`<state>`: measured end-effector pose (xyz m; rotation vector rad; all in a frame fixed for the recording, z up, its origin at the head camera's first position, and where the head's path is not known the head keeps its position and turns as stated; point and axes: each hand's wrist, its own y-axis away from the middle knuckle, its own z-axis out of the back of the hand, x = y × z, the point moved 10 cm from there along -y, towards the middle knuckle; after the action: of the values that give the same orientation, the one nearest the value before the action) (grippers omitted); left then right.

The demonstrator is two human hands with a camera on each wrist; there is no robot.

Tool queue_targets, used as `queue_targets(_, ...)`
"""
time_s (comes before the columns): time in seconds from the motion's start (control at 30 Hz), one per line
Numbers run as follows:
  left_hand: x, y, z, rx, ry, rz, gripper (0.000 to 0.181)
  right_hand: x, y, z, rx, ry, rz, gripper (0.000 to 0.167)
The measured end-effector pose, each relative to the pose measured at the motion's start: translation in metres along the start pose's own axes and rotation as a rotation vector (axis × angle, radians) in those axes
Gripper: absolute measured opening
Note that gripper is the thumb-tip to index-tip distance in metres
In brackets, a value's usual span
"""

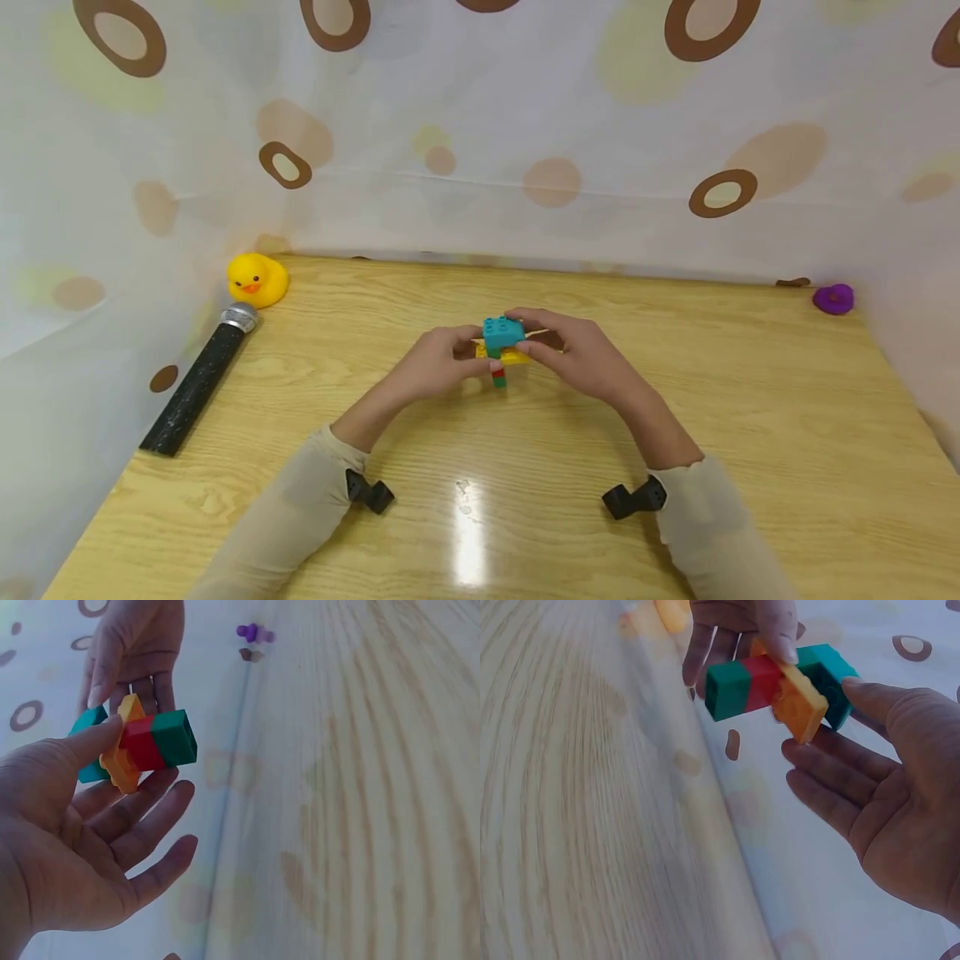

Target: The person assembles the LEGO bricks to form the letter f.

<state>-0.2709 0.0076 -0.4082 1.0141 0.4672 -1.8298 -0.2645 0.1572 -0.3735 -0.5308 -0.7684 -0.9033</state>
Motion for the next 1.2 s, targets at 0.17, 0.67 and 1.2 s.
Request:
queue_targets(0.17,0.002,-0.001,0.0,-0.003,0.171,0.036,0.072,-0.007,0.0,0.005,-0.023,-0.052,-0.055,0.046)
queue_targets(0.67,-0.006,-0.018,-0.003,-0.021,0.438,-0.009,0.055,-0.045,0.001,0.002,-0.044,-0.406,-0.219,0.053)
queue_targets(1.2,0.01,-0.035,-0.018,0.054,0.401,0.102,0.056,-0.071,0.002,-0.012,-0.001,-0.458,-0.39,0.056)
